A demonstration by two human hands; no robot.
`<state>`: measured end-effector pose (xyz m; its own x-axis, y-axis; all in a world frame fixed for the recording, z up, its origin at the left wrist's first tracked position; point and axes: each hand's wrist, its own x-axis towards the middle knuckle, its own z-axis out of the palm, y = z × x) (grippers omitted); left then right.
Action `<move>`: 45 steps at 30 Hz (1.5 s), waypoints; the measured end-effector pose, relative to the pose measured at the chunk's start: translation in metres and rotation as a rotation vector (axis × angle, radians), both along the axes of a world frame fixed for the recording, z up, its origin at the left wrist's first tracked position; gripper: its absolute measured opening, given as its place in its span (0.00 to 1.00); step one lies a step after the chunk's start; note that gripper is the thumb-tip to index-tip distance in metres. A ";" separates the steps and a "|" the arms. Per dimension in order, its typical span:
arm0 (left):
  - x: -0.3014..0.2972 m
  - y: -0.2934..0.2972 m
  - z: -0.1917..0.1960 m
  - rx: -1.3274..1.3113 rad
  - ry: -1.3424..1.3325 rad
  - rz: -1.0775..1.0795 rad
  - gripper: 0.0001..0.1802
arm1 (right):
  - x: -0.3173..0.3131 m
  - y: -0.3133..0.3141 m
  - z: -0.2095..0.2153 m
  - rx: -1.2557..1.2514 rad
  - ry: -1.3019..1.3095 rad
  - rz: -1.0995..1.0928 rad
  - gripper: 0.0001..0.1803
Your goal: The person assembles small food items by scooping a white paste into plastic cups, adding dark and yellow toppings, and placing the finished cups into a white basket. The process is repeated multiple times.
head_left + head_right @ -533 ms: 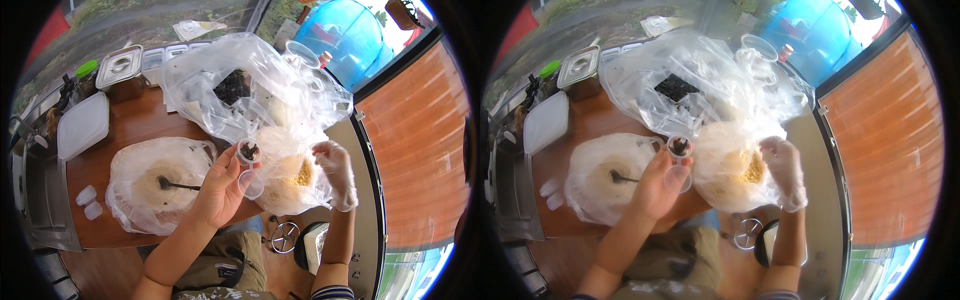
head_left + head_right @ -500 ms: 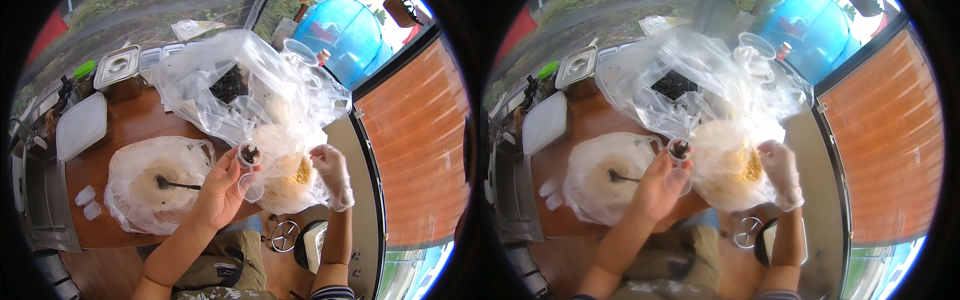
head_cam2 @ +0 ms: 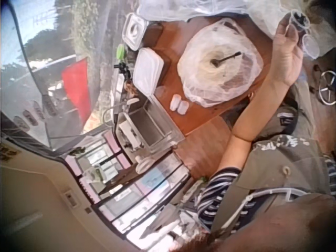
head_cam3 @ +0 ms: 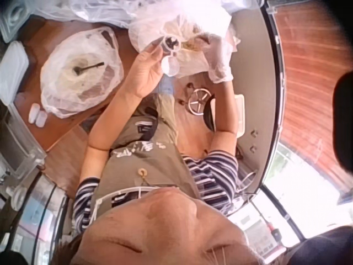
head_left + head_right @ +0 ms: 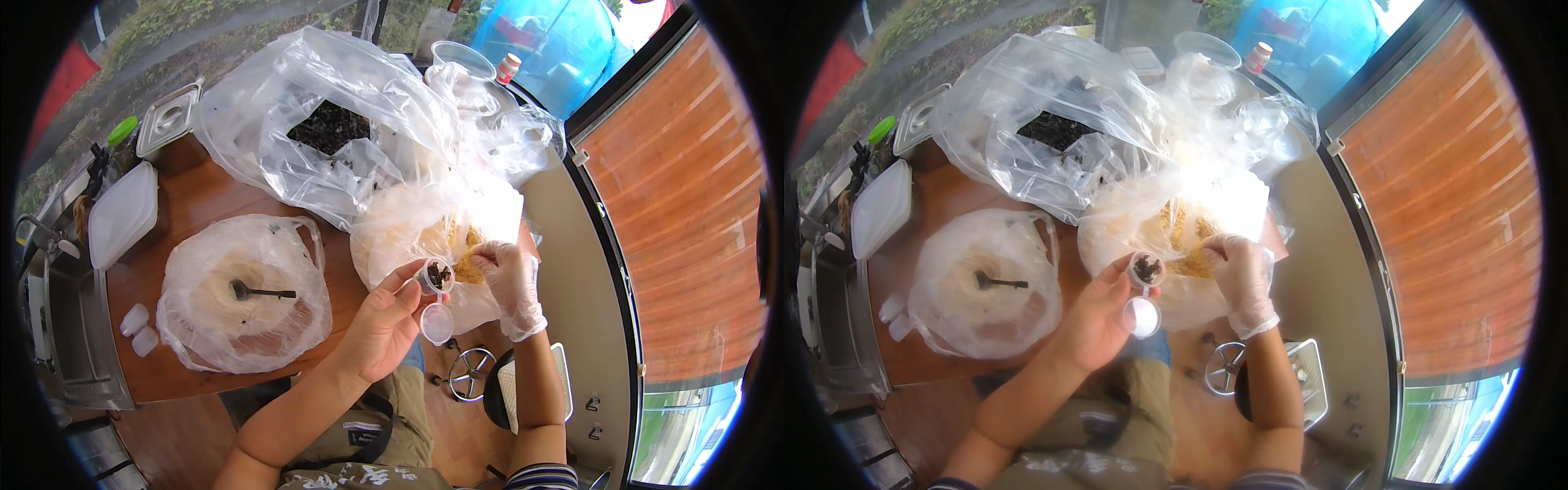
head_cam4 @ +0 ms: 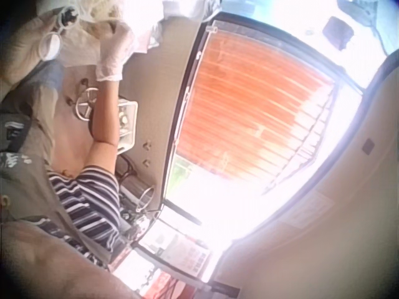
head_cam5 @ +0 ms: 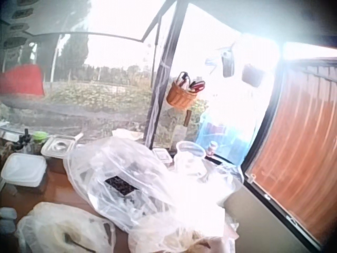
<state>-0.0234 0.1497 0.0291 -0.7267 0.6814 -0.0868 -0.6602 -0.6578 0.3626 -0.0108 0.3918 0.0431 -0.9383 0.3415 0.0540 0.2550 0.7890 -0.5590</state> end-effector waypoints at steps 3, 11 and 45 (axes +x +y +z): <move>0.004 0.010 -0.005 -0.020 -0.004 -0.011 0.27 | 0.006 0.009 0.001 -0.094 0.038 -0.003 0.07; 0.006 0.037 -0.015 -0.018 -0.049 -0.024 0.26 | 0.010 0.013 0.038 -0.550 0.207 -0.063 0.03; -0.015 0.078 -0.017 0.056 0.053 -0.112 0.24 | 0.026 -0.014 0.064 -0.864 0.105 0.079 0.22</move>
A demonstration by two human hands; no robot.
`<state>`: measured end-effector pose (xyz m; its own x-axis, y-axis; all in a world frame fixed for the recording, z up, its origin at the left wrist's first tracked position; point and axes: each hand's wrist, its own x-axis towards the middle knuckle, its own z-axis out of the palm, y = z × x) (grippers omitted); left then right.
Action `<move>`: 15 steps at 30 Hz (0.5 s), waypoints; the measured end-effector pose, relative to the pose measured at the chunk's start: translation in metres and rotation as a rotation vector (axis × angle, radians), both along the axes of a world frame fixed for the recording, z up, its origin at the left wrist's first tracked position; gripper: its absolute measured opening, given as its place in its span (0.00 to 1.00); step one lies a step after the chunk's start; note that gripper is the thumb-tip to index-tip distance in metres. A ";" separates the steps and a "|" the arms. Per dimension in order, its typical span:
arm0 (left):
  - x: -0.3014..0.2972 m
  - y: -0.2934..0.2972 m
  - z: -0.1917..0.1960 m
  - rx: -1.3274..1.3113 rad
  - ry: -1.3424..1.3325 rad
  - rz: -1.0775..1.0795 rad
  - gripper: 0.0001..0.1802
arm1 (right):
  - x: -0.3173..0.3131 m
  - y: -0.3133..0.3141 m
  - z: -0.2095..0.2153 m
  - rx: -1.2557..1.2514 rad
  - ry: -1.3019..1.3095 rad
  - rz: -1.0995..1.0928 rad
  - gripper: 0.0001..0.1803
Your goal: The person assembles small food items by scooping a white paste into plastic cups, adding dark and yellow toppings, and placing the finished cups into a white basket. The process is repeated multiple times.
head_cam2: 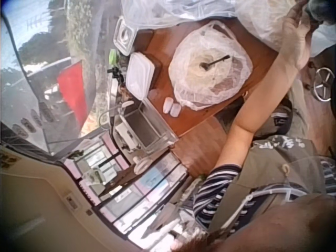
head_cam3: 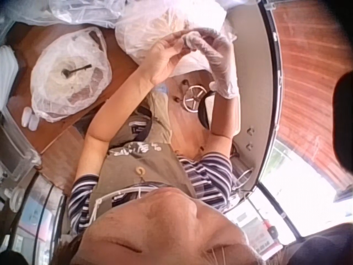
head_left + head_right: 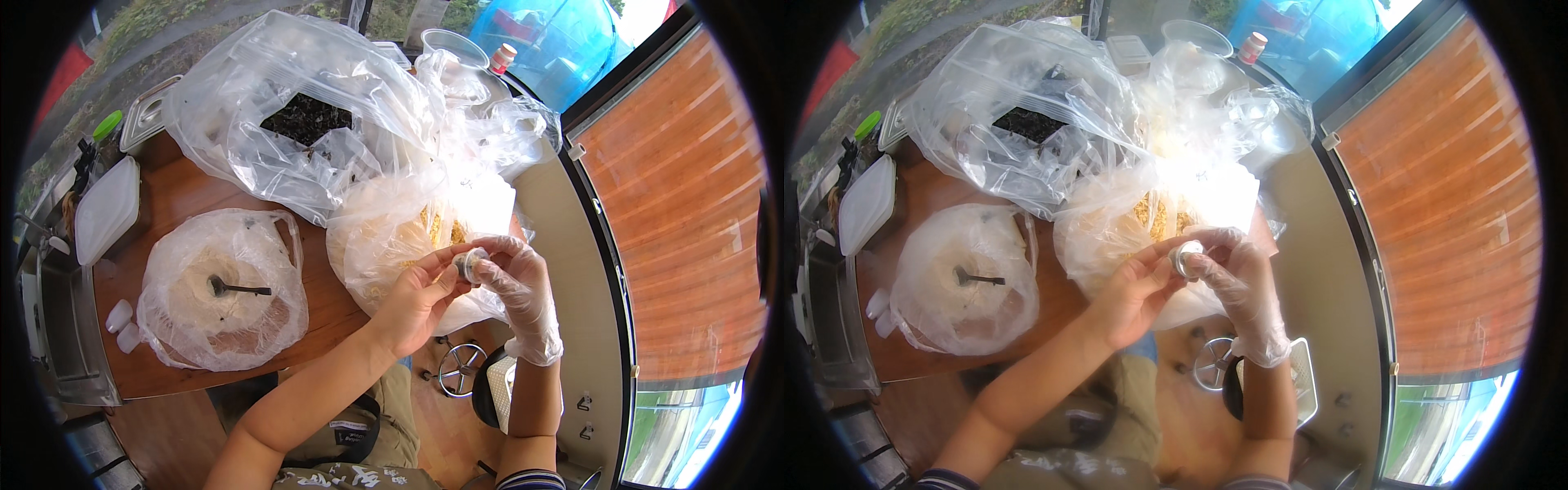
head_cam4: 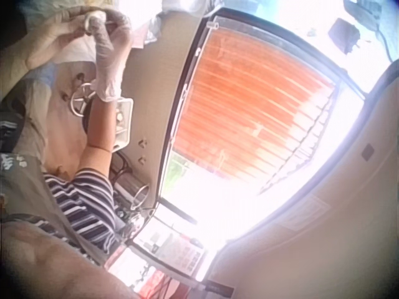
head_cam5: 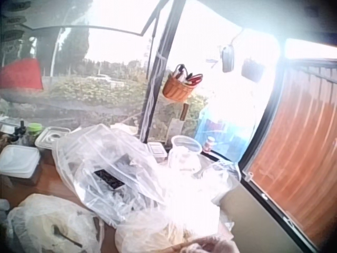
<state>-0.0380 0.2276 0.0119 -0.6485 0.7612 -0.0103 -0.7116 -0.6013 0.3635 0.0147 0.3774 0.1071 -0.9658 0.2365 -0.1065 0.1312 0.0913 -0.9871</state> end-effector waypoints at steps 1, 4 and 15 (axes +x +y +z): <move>0.000 0.000 0.000 -0.020 0.024 0.007 0.25 | -0.001 -0.001 -0.002 -0.019 -0.022 0.008 0.20; 0.001 -0.002 0.005 -0.143 0.049 0.035 0.25 | -0.002 -0.004 -0.009 0.043 -0.036 -0.048 0.14; 0.003 -0.005 0.020 -0.524 0.240 0.222 0.25 | -0.005 -0.003 -0.023 0.076 -0.019 -0.010 0.18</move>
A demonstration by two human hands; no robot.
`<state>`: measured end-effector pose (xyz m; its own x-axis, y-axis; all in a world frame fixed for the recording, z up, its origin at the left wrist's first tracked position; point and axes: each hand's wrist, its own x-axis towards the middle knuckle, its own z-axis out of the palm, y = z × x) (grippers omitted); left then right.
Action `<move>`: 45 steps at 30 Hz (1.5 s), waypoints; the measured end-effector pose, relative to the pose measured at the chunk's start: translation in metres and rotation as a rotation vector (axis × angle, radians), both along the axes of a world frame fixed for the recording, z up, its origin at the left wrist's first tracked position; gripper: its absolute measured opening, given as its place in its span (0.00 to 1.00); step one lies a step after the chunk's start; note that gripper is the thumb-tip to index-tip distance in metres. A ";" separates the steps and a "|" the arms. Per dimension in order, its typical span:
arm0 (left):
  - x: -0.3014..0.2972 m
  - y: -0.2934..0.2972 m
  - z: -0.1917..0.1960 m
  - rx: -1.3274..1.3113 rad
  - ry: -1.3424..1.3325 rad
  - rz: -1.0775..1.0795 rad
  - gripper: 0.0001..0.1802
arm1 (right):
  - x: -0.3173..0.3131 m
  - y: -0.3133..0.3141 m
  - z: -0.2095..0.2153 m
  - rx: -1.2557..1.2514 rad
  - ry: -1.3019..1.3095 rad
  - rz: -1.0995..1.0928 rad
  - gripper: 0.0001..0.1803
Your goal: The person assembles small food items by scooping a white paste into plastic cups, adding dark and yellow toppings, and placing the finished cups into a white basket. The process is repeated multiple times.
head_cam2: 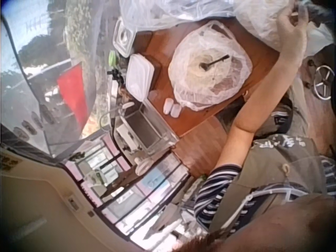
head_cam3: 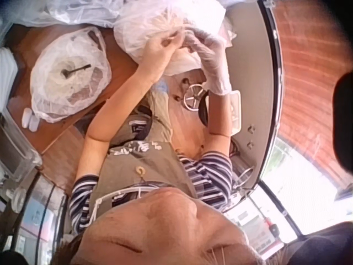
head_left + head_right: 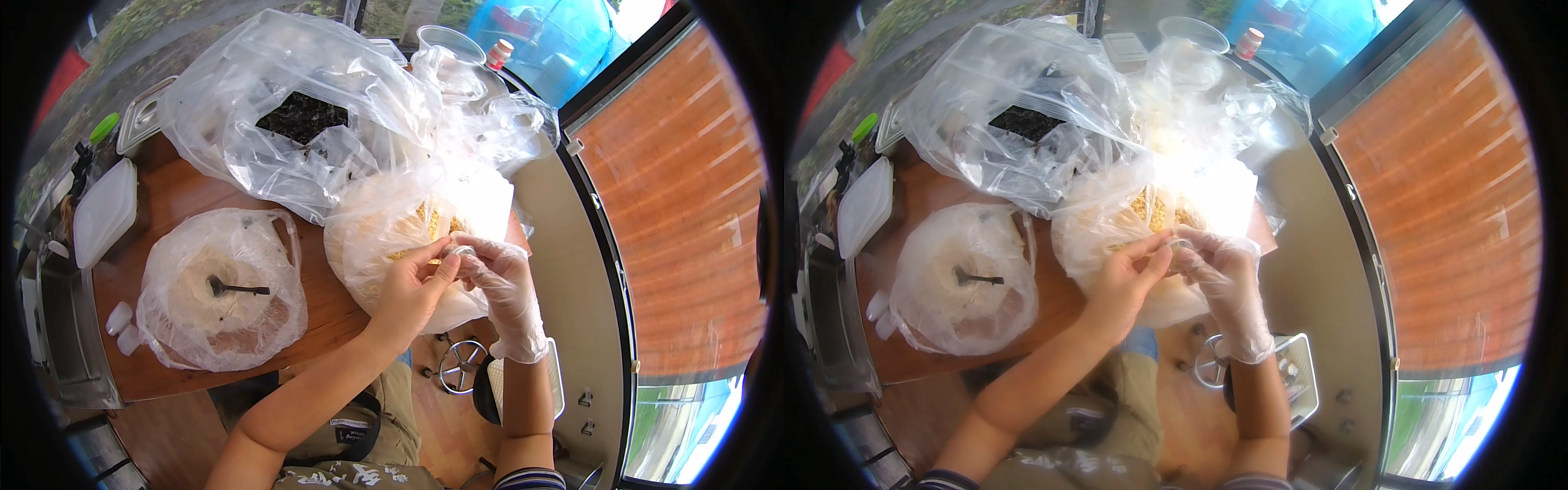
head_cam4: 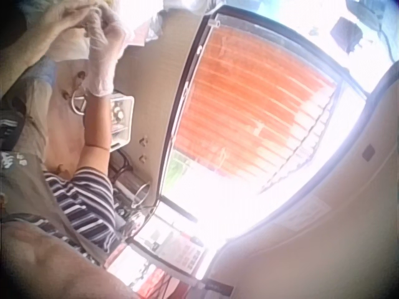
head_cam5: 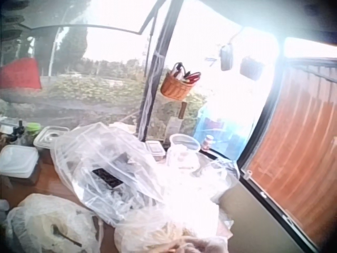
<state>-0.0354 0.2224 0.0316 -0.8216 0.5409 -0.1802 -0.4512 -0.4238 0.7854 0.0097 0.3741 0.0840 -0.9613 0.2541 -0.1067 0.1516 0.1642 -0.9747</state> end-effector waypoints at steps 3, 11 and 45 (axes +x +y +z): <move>-0.003 -0.002 -0.002 -0.184 0.197 0.042 0.21 | -0.001 -0.002 -0.005 -0.095 -0.049 0.016 0.20; -0.006 -0.010 0.005 -0.252 0.247 0.009 0.17 | 0.006 -0.021 -0.021 -0.102 0.051 -0.046 0.18; 0.002 -0.518 -0.077 -1.453 0.669 0.869 0.20 | -0.001 -0.388 -0.022 0.161 0.413 0.559 0.15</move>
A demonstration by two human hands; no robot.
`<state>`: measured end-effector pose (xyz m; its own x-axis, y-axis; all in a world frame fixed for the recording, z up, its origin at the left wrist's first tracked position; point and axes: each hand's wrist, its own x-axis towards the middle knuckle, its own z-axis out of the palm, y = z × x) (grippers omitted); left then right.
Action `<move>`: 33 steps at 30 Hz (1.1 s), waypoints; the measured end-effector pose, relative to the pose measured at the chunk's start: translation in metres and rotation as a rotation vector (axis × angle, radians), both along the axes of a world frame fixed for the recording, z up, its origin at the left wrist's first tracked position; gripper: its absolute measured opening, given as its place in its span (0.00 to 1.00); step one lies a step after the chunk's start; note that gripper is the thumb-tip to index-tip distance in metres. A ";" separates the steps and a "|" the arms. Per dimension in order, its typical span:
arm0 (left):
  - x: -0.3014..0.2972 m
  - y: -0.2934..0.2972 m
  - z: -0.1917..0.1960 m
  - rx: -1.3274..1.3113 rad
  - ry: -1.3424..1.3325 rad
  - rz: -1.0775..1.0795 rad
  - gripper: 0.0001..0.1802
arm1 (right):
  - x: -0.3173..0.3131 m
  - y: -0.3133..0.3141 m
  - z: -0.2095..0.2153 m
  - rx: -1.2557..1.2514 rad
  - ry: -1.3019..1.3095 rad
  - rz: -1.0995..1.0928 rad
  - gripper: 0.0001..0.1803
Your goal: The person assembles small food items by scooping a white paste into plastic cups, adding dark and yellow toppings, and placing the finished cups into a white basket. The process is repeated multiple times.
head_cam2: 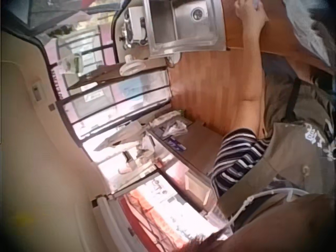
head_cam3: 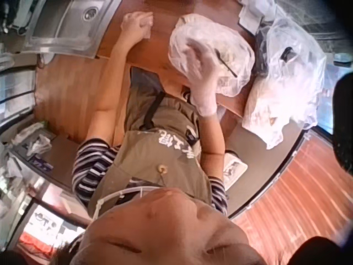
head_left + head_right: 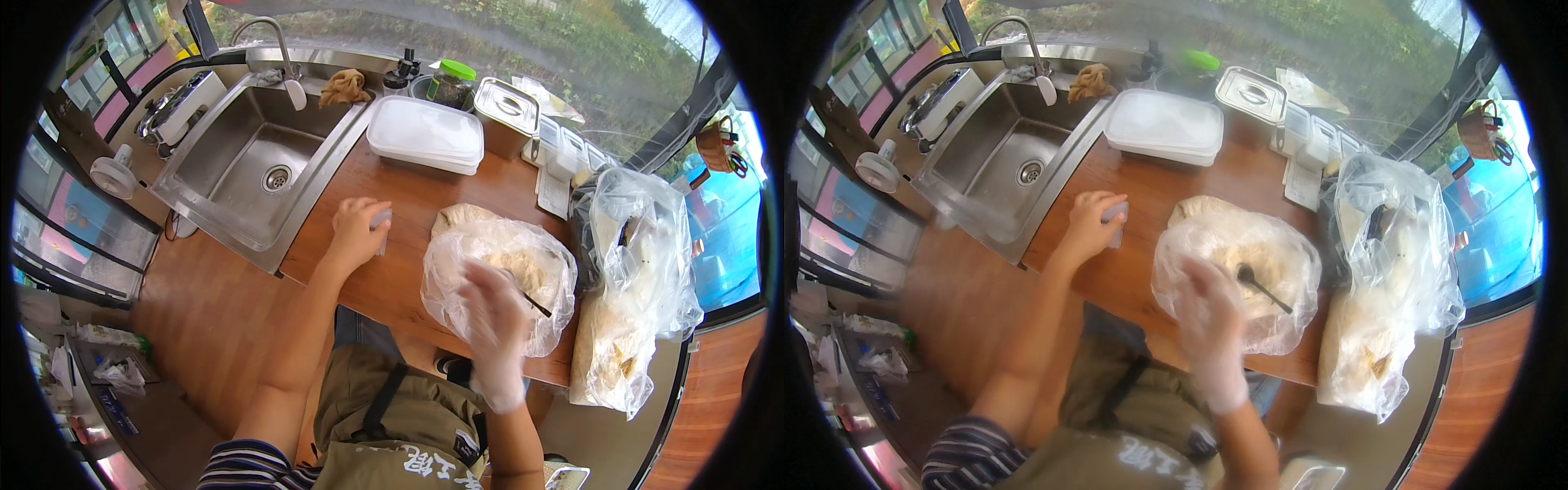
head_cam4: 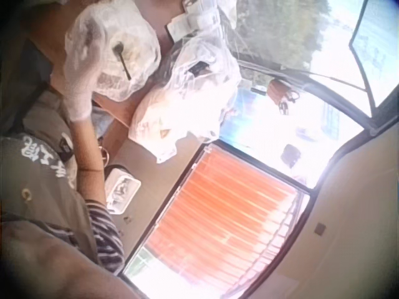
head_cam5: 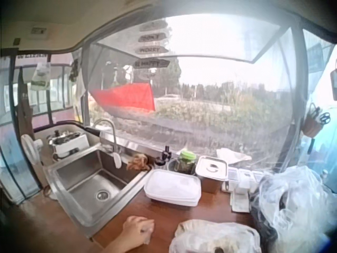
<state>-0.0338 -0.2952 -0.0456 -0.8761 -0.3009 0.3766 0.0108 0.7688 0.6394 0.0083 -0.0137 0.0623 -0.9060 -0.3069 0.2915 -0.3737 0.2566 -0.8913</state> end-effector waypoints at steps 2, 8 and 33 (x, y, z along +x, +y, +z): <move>0.002 -0.006 -0.011 0.150 -0.096 -0.060 0.18 | -0.028 -0.061 -0.018 -0.041 -0.174 0.103 0.15; 0.022 -0.022 -0.023 0.233 0.019 -0.190 0.17 | -0.079 -0.158 -0.103 0.026 -0.699 0.093 0.14; 0.100 0.121 0.054 1.591 -0.070 -0.476 0.25 | -0.001 0.029 -0.012 0.223 0.049 -0.256 0.07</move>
<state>0.0664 -0.1742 0.0084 -0.9970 -0.0391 -0.0663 -0.0227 -0.6731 0.7392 0.0070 0.0157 0.0503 -0.9485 -0.1328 0.2877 -0.3130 0.5342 -0.7853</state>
